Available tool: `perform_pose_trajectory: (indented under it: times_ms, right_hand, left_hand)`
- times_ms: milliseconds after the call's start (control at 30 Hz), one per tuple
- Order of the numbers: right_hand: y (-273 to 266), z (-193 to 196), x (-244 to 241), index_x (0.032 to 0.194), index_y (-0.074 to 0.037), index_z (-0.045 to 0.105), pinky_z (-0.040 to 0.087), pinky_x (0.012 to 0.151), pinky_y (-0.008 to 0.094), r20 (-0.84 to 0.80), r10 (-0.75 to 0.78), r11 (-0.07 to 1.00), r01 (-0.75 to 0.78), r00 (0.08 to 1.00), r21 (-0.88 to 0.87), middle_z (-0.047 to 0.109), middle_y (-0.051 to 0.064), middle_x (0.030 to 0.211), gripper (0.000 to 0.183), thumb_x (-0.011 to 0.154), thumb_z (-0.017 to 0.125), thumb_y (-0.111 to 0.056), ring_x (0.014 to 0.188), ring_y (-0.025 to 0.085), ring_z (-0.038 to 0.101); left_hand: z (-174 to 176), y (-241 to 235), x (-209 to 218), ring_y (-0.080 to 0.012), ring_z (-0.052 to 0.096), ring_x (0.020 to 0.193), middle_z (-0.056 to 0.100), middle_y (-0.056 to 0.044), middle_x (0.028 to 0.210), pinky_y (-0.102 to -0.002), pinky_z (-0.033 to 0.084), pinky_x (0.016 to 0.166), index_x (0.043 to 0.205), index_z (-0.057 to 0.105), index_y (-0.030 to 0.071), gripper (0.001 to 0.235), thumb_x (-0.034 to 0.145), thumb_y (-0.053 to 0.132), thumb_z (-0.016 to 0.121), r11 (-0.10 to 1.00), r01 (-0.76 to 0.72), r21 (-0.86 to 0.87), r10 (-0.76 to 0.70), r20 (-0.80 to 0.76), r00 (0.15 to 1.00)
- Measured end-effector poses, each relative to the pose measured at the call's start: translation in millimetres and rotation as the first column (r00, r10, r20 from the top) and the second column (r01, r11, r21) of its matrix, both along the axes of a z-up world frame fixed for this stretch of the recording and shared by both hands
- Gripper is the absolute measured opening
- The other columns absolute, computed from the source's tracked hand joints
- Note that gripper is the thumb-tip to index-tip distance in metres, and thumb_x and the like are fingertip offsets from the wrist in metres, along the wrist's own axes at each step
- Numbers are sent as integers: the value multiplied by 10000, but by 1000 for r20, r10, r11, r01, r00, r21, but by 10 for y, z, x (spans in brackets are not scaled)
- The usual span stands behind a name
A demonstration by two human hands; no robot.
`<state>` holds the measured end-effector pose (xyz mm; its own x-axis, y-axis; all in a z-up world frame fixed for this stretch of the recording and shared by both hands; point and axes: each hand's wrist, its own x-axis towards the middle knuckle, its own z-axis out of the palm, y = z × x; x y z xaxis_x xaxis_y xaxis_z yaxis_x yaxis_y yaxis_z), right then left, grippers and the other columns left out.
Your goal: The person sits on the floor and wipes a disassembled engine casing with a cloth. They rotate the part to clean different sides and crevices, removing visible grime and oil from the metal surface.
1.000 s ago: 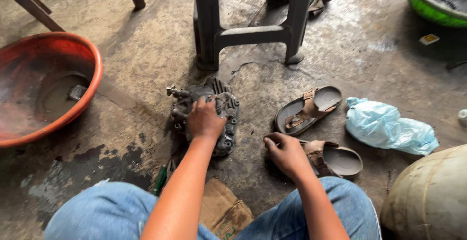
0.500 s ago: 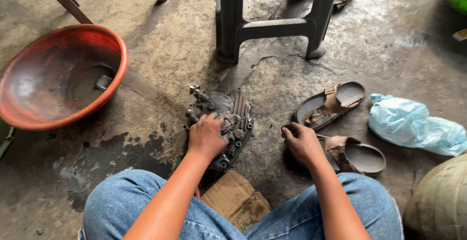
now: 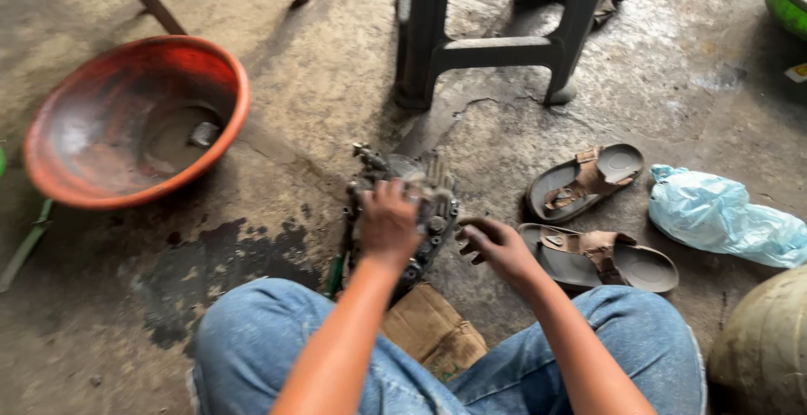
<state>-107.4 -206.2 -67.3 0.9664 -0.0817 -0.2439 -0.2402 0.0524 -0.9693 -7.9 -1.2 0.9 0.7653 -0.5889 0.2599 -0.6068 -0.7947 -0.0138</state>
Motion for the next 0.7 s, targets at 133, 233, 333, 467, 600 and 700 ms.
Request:
perform_pose_trajectory:
  times_ms: [133, 233, 333, 467, 600, 700]
  right_hand:
    - [87, 187, -53, 1368, -97, 553, 611, 804, 393, -163, -52, 831, 134, 985, 541, 733, 36, 1202, 629, 938, 403, -531, 1051, 154, 723]
    - [-21, 175, -208, 1305, -131, 577, 597, 761, 346, -180, -282, 863, 331, 942, 381, 733, 59, 1107, 398, 1010, 534, -396, 929, 183, 718]
    - [-329, 24, -149, 1245, -150, 581, 512, 576, 350, -37, -388, 816, 362, 921, 451, 657, 45, 953, 260, 1124, 597, -379, 734, 176, 628]
    - [-579, 49, -129, 1190, -147, 601, 533, 597, 334, -221, -588, 747, 627, 778, 219, 695, 23, 952, 261, 1072, 536, -370, 768, 157, 674]
    - [-551, 255, 14, 1176, -136, 611, 574, 612, 338, -166, -550, 725, 567, 818, 391, 715, 31, 939, 271, 1032, 502, -338, 786, 161, 710]
    - [-428, 262, 16, 1205, -115, 599, 593, 696, 335, -32, -563, 743, 522, 826, 419, 705, 48, 1010, 240, 1040, 558, -284, 846, 173, 707]
  left_hand:
    - [-60, -421, -403, -461, 448, 1320, 519, -265, 1419, -545, 367, 1071, 1406, 472, 111, 1072, 483, 382, 945, 918, 141, -372, -241, -237, 941]
    - [-120, -435, -515, -472, 396, 1387, 452, -296, 1520, -590, 260, 1144, 1575, 388, 116, 1061, 679, 364, 900, 868, 254, -428, -435, -405, 804]
    - [-134, -250, -30, -328, 545, 1373, 647, -130, 1410, -561, 331, 1194, 1325, 655, 187, 563, 822, 416, 762, 800, 191, -568, -455, -368, 811]
    - [-152, -41, 110, -374, 494, 1298, 592, -149, 1374, -673, 249, 1117, 1297, 660, 169, 417, 1004, 453, 578, 962, -104, -254, -45, -519, 854]
    - [-185, -160, -22, -305, 563, 1296, 620, -138, 1378, -487, 432, 1105, 1329, 624, 91, 474, 1008, 438, 591, 983, -178, -42, 147, -394, 907]
    - [-144, -84, -34, -306, 539, 1287, 593, -129, 1376, -446, 440, 1065, 1394, 552, 85, 623, 846, 321, 732, 982, -185, -27, 161, -384, 909]
